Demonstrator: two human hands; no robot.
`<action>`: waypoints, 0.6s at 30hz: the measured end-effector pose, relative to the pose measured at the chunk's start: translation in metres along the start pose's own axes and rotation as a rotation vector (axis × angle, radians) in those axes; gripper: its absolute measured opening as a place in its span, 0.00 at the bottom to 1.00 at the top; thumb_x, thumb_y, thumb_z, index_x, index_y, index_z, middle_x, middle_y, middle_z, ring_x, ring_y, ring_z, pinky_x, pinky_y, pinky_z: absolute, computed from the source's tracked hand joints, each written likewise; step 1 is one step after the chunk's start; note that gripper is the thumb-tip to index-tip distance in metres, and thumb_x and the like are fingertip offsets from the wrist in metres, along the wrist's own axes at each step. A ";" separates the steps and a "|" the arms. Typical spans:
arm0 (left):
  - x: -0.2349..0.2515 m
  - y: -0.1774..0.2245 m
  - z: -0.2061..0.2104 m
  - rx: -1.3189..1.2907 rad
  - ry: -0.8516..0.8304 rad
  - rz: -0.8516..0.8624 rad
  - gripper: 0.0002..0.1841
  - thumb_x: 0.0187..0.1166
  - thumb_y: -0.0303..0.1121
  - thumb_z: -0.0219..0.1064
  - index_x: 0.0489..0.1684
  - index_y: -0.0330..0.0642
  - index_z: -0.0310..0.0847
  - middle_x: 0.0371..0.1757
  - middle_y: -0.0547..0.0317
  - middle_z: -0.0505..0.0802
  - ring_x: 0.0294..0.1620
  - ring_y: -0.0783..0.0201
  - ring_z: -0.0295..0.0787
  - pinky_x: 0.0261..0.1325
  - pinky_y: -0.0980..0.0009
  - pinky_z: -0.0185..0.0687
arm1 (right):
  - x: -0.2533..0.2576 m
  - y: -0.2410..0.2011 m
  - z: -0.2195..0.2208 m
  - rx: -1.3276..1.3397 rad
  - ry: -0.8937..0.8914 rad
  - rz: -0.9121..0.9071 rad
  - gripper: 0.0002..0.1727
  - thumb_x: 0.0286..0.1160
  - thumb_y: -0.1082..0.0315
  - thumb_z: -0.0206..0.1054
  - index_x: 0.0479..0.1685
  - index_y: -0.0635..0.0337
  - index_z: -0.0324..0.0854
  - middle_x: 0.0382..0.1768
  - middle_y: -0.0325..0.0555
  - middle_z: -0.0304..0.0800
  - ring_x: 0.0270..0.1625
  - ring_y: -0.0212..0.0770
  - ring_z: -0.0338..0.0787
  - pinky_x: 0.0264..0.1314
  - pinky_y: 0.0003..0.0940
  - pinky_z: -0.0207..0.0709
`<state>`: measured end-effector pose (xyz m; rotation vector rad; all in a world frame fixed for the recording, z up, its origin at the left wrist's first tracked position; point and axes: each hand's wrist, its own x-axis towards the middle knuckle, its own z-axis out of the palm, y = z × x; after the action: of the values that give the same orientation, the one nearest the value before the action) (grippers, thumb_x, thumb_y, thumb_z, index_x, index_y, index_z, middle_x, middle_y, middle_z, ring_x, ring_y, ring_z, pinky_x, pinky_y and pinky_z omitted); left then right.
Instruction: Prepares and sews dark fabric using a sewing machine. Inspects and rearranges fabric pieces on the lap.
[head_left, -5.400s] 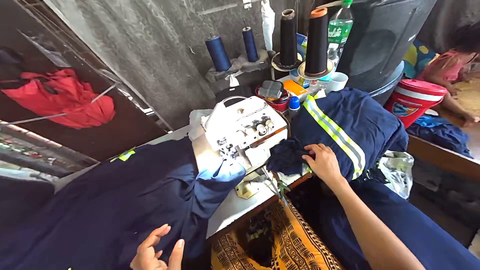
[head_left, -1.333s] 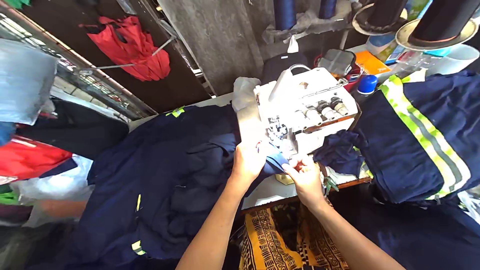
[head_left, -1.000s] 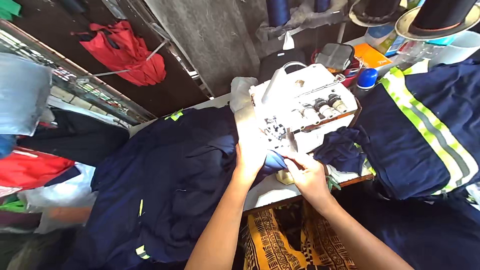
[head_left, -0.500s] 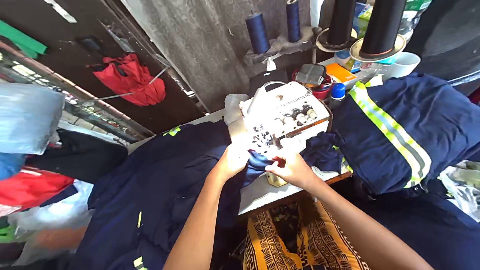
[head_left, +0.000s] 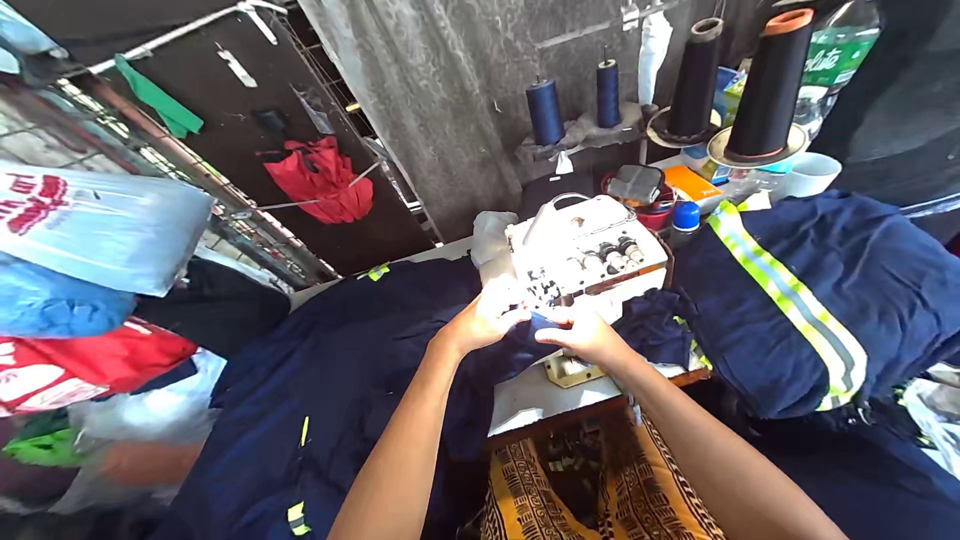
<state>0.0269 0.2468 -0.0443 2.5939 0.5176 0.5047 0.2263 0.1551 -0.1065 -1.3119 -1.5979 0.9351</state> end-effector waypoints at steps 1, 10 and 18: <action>-0.001 -0.001 0.005 -0.008 0.033 0.004 0.12 0.82 0.31 0.61 0.37 0.31 0.88 0.47 0.47 0.90 0.58 0.59 0.82 0.66 0.62 0.72 | -0.001 -0.002 -0.001 0.040 -0.018 0.024 0.18 0.71 0.57 0.78 0.37 0.67 0.89 0.38 0.48 0.88 0.45 0.36 0.83 0.54 0.38 0.76; -0.041 -0.010 0.039 0.021 0.148 -0.044 0.12 0.72 0.19 0.61 0.48 0.32 0.89 0.55 0.45 0.93 0.64 0.53 0.87 0.73 0.59 0.76 | -0.017 0.001 0.002 0.578 0.224 0.005 0.05 0.56 0.78 0.81 0.25 0.61 0.91 0.32 0.40 0.92 0.41 0.31 0.91 0.50 0.29 0.87; -0.010 0.008 0.004 0.522 -0.134 -0.355 0.12 0.78 0.22 0.59 0.50 0.29 0.89 0.61 0.33 0.85 0.69 0.36 0.78 0.75 0.46 0.72 | -0.015 0.001 -0.005 0.485 0.198 -0.028 0.03 0.62 0.72 0.80 0.29 0.60 0.92 0.32 0.37 0.92 0.39 0.27 0.89 0.47 0.26 0.84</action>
<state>0.0227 0.2345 -0.0463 2.8858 1.1636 0.0771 0.2323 0.1412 -0.1079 -1.0021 -1.1412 1.0581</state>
